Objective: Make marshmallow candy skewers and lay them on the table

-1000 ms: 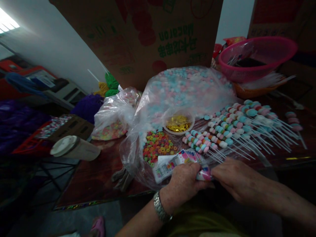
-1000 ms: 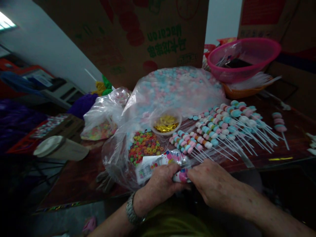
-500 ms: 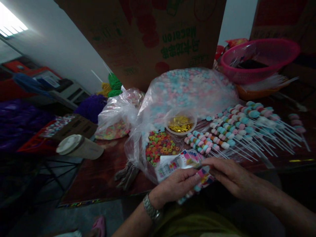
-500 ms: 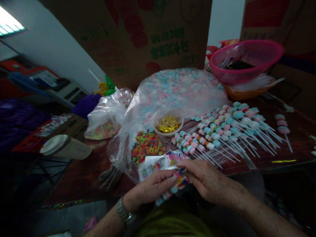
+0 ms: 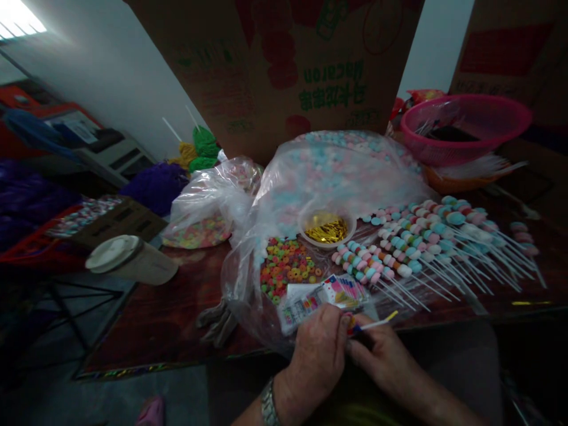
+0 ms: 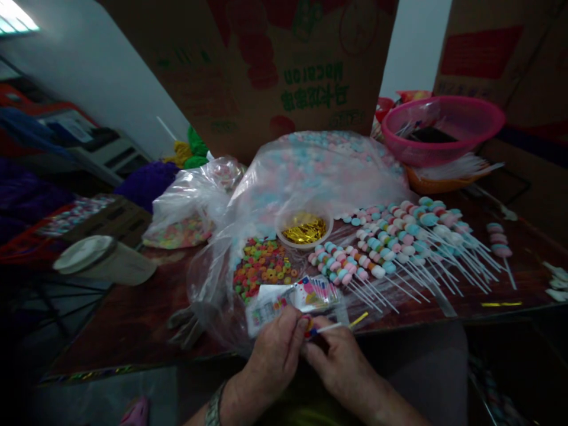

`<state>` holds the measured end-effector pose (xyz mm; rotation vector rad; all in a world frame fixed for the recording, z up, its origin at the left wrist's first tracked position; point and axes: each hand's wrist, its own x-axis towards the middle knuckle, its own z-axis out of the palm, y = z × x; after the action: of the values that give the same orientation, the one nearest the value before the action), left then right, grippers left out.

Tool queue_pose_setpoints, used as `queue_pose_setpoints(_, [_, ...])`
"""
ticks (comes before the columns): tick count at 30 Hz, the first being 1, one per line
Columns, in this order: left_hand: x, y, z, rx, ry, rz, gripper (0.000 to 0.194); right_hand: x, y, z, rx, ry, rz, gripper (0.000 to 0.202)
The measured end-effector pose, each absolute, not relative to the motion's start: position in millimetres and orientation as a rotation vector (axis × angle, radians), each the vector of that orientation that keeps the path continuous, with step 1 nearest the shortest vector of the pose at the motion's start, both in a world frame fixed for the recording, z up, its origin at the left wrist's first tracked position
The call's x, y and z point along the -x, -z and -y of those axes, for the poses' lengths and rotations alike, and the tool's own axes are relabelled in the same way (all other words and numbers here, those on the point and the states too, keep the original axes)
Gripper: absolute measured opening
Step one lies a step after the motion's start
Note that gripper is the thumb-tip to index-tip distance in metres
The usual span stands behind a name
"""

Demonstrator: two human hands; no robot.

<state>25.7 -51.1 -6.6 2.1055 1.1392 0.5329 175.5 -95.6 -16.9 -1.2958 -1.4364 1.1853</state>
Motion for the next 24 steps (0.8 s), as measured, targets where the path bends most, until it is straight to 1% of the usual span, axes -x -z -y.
queue_pose_setpoints(1, [-24.8, 6.1, 51.1, -2.119, -0.509, -1.137, 0.026, -169.4, 19.8, 95.4, 1.272, -1.182, 1.447, 0.021])
queue_pose_setpoints(3, [-20.7, 3.2, 49.5, -2.029, -0.452, -1.108, 0.025, -161.0, 25.4, 94.3, 1.276, -1.169, 1.434, 0.031])
queue_pose_setpoints(8, [-3.1, -7.2, 41.0, -1.684, -0.339, -0.803, 0.016, -157.8, 26.7, 93.0, 1.316, -1.37, 1.251, 0.027])
queue_pose_setpoints(13, [1.7, -13.7, 38.1, -1.742, -0.174, -0.737, 0.01, -153.8, 17.5, 91.8, 1.323, -1.207, 1.472, 0.022])
queue_pose_setpoints(15, [-0.3, -17.0, 37.2, -1.785, -0.167, -0.703, 0.015, -152.8, 15.6, 89.4, 1.395, -1.276, 1.403, 0.023])
queue_pose_setpoints(17, [-2.5, -18.5, 35.6, -1.753, -0.113, -0.682, 0.02, -155.6, 12.4, 86.3, 1.47, -1.405, 1.195, 0.03])
queue_pose_setpoints(18, [-3.5, -17.9, 34.6, -1.709, -0.07, -0.709, 0.021, -158.8, 9.5, 84.8, 1.487, -1.392, 1.124, 0.033])
queue_pose_setpoints(19, [-4.4, -16.5, 33.6, -1.653, -0.031, -0.76, 0.02, -162.9, 5.6, 83.5, 1.485, -1.288, 1.135, 0.035])
queue_pose_setpoints(20, [-5.1, -14.4, 32.7, -1.589, 0.003, -0.817, 0.02, -167.4, 0.9, 82.2, 1.46, -1.099, 1.244, 0.033])
queue_pose_setpoints(22, [-6.5, -9.4, 30.9, -1.477, 0.034, -0.885, 0.023, -175.5, -8.9, 80.2, 1.324, -0.608, 1.679, 0.023])
queue_pose_setpoints(23, [-7.2, -7.2, 30.0, -1.443, 0.042, -0.876, 0.023, -178.0, -12.9, 79.2, 1.218, -0.379, 1.943, 0.023])
queue_pose_setpoints(24, [-7.8, -5.7, 28.9, -1.427, 0.049, -0.849, 0.023, -179.2, -15.7, 78.2, 1.119, -0.188, 2.187, 0.027])
